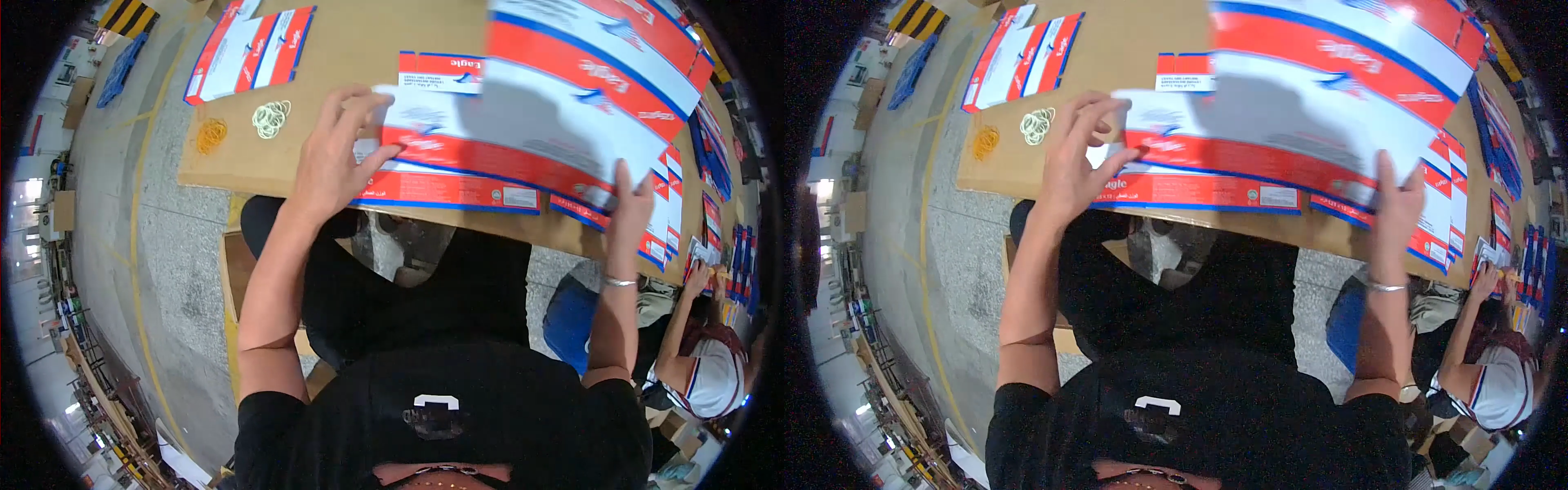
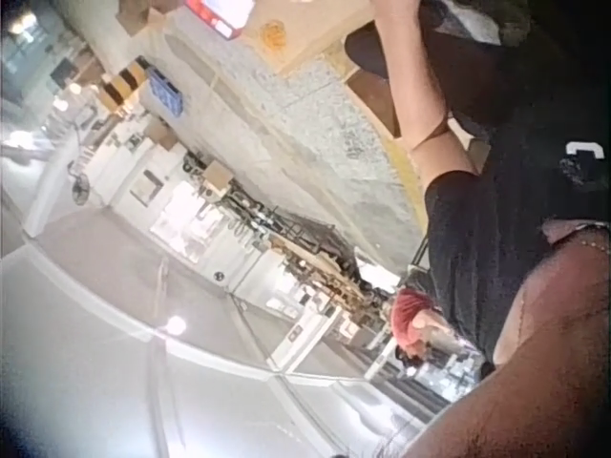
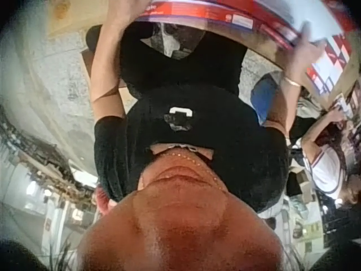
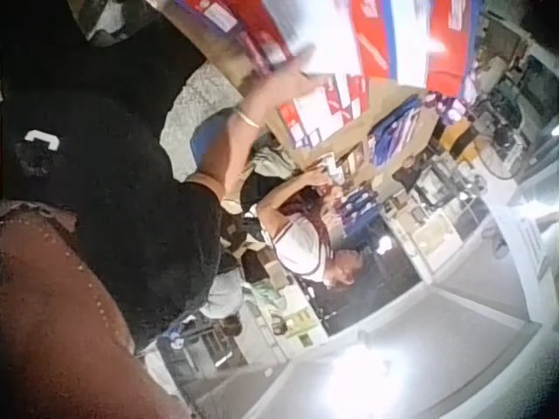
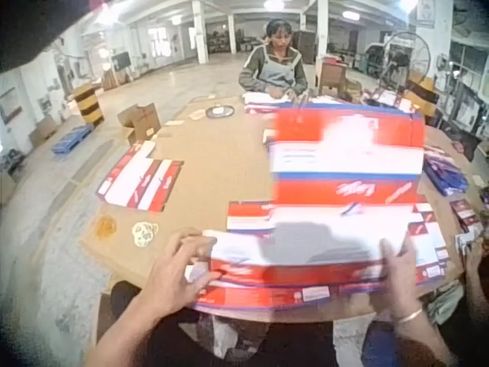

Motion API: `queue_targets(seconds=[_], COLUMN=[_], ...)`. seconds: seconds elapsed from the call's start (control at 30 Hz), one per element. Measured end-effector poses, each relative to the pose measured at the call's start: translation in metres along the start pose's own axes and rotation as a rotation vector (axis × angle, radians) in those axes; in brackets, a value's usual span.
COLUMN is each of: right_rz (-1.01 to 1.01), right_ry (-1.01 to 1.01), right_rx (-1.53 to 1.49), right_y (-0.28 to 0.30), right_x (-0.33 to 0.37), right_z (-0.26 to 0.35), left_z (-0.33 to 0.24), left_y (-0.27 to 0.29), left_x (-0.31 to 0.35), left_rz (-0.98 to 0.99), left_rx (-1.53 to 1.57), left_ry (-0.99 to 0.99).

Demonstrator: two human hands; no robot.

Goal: The recorder is folding and counting packages of yeast at a packaging station.

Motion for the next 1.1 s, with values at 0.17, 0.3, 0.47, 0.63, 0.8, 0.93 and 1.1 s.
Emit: queue_targets(seconds=[0.17,0.3,0.47,0.63,0.8,0.93,1.1], right_rz=[0.014,0.030,-0.025,0.167,0.292,0.453,0.464], right_ry=[-0.291,-0.394,0.109,0.481,0.378,-0.028,-0.041], right_rx=[-0.013,0.051,0.781,0.460,0.209,-0.077,-0.217], right_y=[0.104,0.172,0.199,0.034,-0.057,-0.101,-0.106], right_x=[-0.085,-0.120,-0.133,-0.009,0.040,0.046,0.058], right_z=[-0.071,-0.132,-0.143,-0.007,0.035,0.024,0.039], left_z=[0.040,0.052,0.049,0.019,0.001,-0.013,0.000], left_y=[-0.039,-0.055,-0.066,-0.039,0.001,0.018,0.028], left_x=[0.041,0.051,0.038,0.025,0.016,0.016,0.019], left_rz=[0.382,0.473,0.556,0.392,0.262,0.174,0.089], left_rx=[-0.177,-0.411,-0.425,-0.430,-0.432,-0.398,-0.234], left_ry=[-0.058,-0.066,-0.043,-0.125,-0.124,-0.138,-0.059])
Point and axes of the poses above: each hand's wrist, its own x-axis away from the middle knuckle, its own y-axis out of the back of the hand, z = x × y, the point moved 7 cm from there along -x, towards the middle knuckle, and after that the axes turned 11 degrees about -z, right-handed, at the moved point
